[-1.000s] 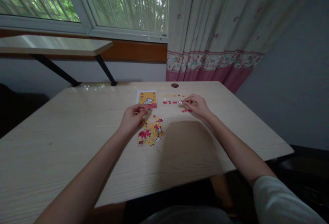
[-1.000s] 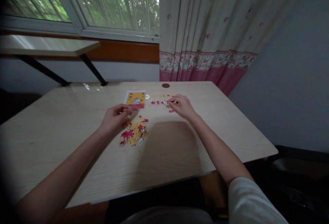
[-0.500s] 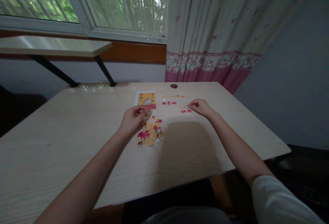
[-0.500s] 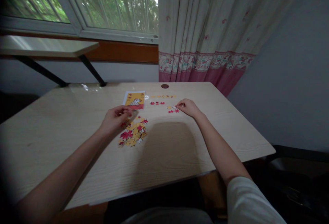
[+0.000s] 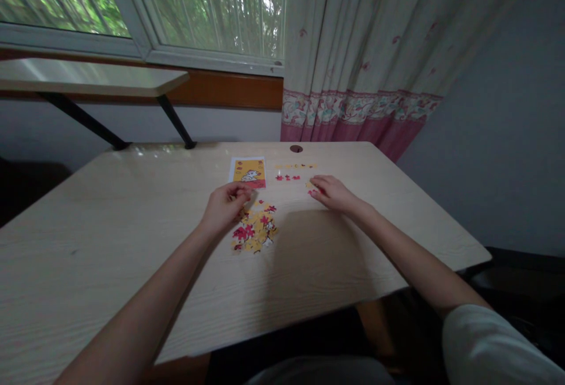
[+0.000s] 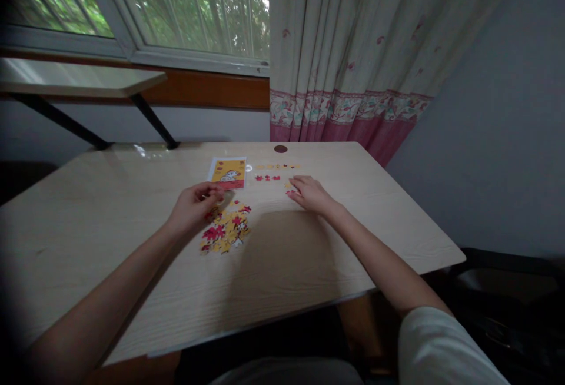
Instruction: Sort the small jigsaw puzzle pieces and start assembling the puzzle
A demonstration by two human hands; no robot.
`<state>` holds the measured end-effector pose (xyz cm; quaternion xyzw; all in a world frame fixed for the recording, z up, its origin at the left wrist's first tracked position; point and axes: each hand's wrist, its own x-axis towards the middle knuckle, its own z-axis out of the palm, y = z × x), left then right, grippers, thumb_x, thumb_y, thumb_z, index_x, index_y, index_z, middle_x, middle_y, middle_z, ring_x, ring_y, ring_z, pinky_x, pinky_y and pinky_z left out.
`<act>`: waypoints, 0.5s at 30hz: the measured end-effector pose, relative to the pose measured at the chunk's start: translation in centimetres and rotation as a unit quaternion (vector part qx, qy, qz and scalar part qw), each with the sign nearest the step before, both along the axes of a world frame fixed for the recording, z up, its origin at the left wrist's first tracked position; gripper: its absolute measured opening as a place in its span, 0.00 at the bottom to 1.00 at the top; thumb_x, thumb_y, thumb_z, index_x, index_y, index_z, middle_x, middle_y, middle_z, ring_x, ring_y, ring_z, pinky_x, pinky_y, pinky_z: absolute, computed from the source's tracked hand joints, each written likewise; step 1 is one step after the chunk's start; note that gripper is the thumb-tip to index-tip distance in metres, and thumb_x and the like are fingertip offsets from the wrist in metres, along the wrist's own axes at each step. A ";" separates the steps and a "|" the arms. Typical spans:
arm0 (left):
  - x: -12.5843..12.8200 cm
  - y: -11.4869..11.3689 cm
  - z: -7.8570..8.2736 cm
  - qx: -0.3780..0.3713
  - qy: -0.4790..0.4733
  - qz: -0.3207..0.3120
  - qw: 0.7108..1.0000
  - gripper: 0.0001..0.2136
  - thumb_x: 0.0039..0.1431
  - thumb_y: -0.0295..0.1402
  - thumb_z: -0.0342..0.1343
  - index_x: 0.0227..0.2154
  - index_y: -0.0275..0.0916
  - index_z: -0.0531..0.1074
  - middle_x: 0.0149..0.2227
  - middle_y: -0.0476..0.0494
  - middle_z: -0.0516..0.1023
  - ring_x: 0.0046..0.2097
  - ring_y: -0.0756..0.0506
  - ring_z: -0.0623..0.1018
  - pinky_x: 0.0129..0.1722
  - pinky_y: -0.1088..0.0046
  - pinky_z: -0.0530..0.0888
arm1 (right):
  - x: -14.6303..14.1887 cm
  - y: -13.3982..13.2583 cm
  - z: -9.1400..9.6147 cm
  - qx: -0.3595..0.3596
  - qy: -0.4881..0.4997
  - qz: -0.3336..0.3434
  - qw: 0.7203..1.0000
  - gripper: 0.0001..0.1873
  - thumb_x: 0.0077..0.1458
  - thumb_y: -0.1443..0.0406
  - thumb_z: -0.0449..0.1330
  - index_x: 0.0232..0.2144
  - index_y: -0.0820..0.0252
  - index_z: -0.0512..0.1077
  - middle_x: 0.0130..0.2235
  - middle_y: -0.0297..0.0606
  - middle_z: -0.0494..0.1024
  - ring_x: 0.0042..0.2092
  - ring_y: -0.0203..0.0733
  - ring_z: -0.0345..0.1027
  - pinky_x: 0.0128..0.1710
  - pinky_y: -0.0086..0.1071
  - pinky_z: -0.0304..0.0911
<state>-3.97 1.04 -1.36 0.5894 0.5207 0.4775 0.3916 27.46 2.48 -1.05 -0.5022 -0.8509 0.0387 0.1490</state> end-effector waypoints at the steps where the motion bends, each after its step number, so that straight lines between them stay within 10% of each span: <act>1: 0.0 0.0 0.1 -0.002 0.001 0.001 1.000 0.07 0.45 0.34 0.59 0.28 0.37 0.74 0.20 0.51 0.70 0.19 0.52 0.65 0.18 0.77 0.57 | -0.5 -0.6 -0.2 -0.014 -0.012 -0.008 1.000 0.30 0.59 0.54 0.49 0.58 0.67 0.61 0.60 0.53 0.61 0.61 0.51 0.54 0.59 0.43 0.50; 15: -0.2 0.5 -0.4 0.022 0.069 -0.010 0.997 0.08 0.45 0.32 0.55 0.29 0.35 0.74 0.24 0.48 0.73 0.25 0.50 0.69 0.24 0.76 0.63 | -3.8 -3.9 0.0 -0.126 -0.070 -0.046 0.988 0.47 0.56 0.41 0.37 0.64 0.73 0.42 0.66 0.52 0.40 0.67 0.57 0.31 0.63 0.50 0.35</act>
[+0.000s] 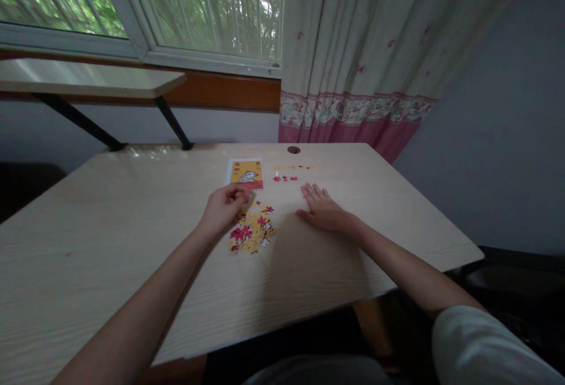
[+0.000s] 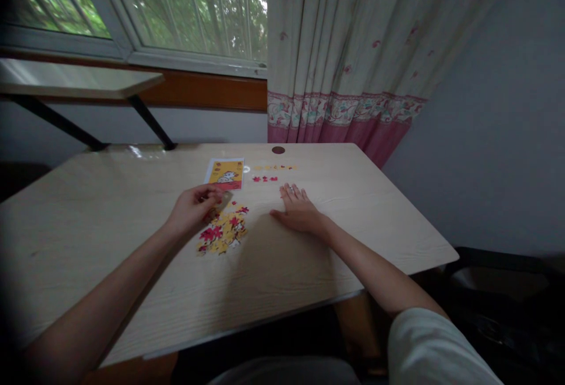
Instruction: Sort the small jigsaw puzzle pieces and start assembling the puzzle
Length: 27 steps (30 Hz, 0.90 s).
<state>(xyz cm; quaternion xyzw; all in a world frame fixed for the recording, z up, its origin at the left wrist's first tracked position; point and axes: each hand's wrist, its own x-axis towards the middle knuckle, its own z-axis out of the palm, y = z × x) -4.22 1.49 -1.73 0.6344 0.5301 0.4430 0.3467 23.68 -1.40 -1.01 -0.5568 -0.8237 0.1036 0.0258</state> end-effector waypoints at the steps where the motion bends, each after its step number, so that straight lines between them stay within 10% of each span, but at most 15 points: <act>1: 0.0 0.0 0.0 0.004 0.005 -0.001 1.000 0.08 0.45 0.32 0.55 0.28 0.35 0.75 0.25 0.47 0.73 0.26 0.50 0.70 0.24 0.76 0.64 | -0.2 -0.3 0.0 0.002 0.001 0.002 1.000 0.48 0.55 0.41 0.37 0.64 0.73 0.43 0.66 0.52 0.40 0.66 0.57 0.31 0.63 0.50 0.35; 27: 0.1 0.0 -0.1 -0.007 0.002 -0.007 1.000 0.10 0.45 0.34 0.55 0.30 0.36 0.75 0.24 0.47 0.74 0.26 0.49 0.71 0.25 0.75 0.65 | -4.2 -3.0 0.6 0.022 0.030 0.058 0.998 0.46 0.56 0.41 0.37 0.64 0.70 0.44 0.65 0.51 0.45 0.66 0.52 0.35 0.64 0.51 0.34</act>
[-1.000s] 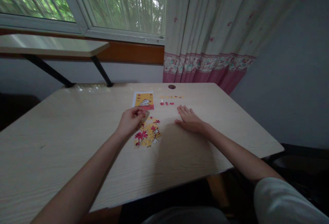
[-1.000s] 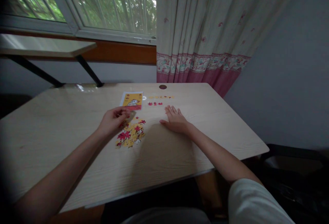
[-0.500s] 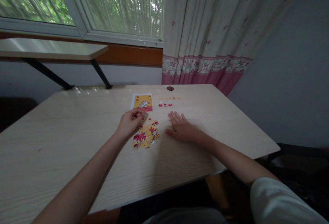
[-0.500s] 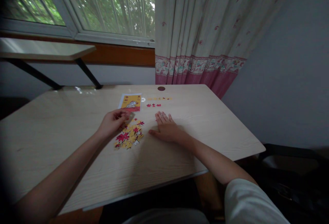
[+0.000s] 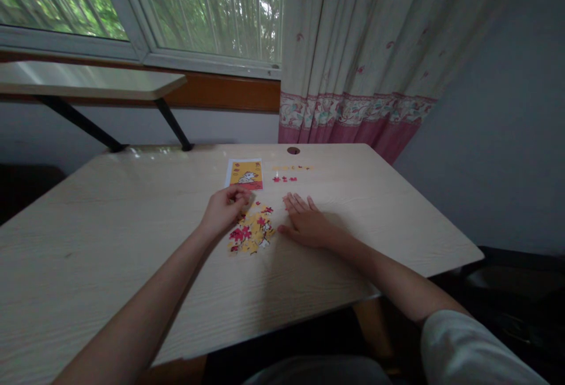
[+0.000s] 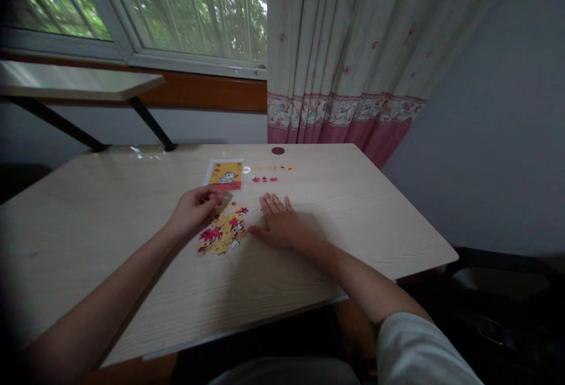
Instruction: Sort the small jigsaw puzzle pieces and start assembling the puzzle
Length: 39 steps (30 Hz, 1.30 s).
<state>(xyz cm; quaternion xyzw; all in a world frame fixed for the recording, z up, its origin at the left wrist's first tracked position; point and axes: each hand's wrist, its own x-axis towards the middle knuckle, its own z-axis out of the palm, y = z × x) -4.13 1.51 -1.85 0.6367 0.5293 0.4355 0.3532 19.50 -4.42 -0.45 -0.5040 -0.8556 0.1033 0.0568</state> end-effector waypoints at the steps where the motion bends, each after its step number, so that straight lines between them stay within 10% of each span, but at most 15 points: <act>1: 0.0 0.0 0.0 -0.002 0.000 0.000 1.000 0.10 0.45 0.34 0.55 0.30 0.36 0.75 0.24 0.47 0.74 0.25 0.49 0.71 0.24 0.75 0.65 | 0.0 0.0 0.0 -0.001 0.000 0.000 1.000 0.46 0.56 0.41 0.37 0.64 0.70 0.44 0.65 0.51 0.45 0.66 0.52 0.35 0.64 0.51 0.34; 30: 0.1 -0.3 0.3 0.003 0.010 -0.012 1.000 0.10 0.45 0.31 0.54 0.30 0.35 0.75 0.25 0.46 0.75 0.26 0.49 0.71 0.25 0.75 0.65 | 2.7 0.3 0.4 -0.065 0.030 0.010 0.997 0.43 0.58 0.44 0.37 0.65 0.67 0.40 0.66 0.50 0.39 0.67 0.51 0.30 0.63 0.53 0.28; 39: 0.0 -0.4 0.4 0.000 0.001 -0.016 1.000 0.09 0.44 0.30 0.53 0.30 0.35 0.74 0.26 0.46 0.75 0.27 0.49 0.71 0.26 0.75 0.65 | 6.3 3.4 0.9 0.008 0.099 0.015 0.995 0.16 0.58 0.64 0.51 0.46 0.62 0.71 0.48 0.46 0.73 0.50 0.43 0.65 0.52 0.39 0.57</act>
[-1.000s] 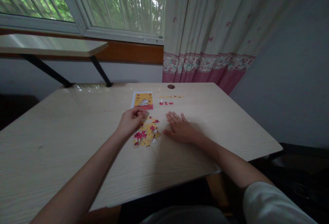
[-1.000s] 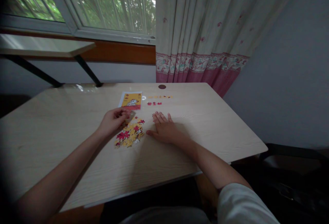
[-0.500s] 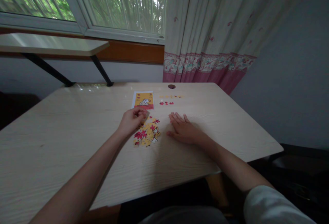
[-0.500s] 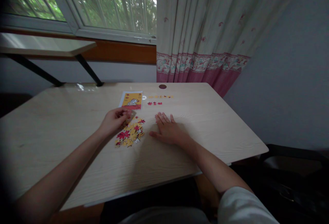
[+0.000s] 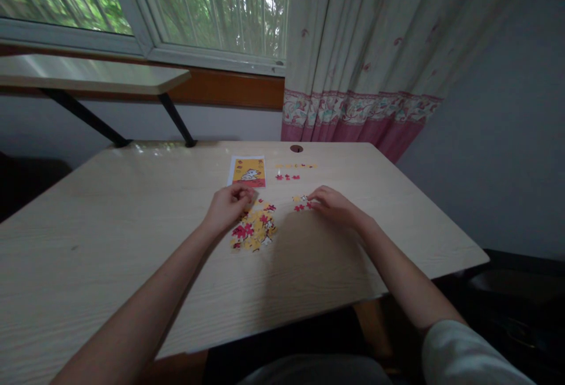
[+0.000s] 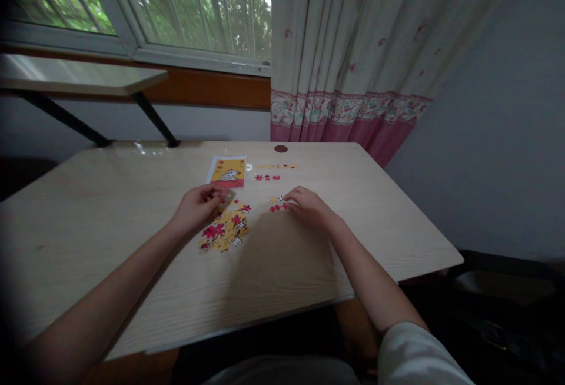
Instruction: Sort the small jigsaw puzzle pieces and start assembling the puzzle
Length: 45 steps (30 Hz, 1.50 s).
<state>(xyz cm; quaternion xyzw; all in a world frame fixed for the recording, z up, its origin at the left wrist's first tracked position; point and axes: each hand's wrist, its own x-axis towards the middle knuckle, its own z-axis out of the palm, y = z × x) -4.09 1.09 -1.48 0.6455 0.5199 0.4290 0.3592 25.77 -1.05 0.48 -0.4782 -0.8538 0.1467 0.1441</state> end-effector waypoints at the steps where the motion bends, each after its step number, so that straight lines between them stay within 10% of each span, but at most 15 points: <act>1: 0.0 0.0 -0.1 0.000 0.008 0.001 1.000 0.09 0.44 0.31 0.54 0.30 0.36 0.74 0.25 0.46 0.75 0.27 0.49 0.71 0.26 0.75 0.65 | 0.2 0.2 0.0 0.003 -0.002 0.003 1.000 0.14 0.57 0.65 0.52 0.43 0.61 0.73 0.45 0.45 0.74 0.47 0.42 0.66 0.50 0.38 0.59; 12: 0.0 -0.6 0.5 0.058 0.146 -0.010 0.987 0.08 0.50 0.32 0.52 0.31 0.38 0.74 0.25 0.46 0.75 0.26 0.47 0.71 0.26 0.73 0.64 | 0.2 0.3 -0.1 -0.024 0.023 -0.017 0.999 0.08 0.52 0.65 0.58 0.35 0.61 0.73 0.37 0.40 0.73 0.38 0.38 0.65 0.40 0.31 0.58; 26: 7.5 -2.6 3.6 0.182 0.449 -0.173 0.857 0.12 0.57 0.29 0.47 0.31 0.34 0.77 0.31 0.36 0.77 0.37 0.42 0.74 0.37 0.67 0.68 | 0.3 0.8 0.2 -0.080 0.009 -0.059 0.995 0.09 0.48 0.65 0.61 0.34 0.62 0.72 0.35 0.39 0.72 0.36 0.37 0.64 0.35 0.29 0.57; 45: 10.2 -2.3 1.9 0.159 0.361 -0.173 0.902 0.09 0.54 0.29 0.53 0.35 0.35 0.76 0.37 0.37 0.76 0.40 0.41 0.73 0.41 0.65 0.69 | 0.7 1.4 0.2 -0.156 0.173 -0.080 0.969 0.05 0.46 0.67 0.59 0.29 0.63 0.69 0.25 0.31 0.69 0.26 0.30 0.60 0.27 0.25 0.54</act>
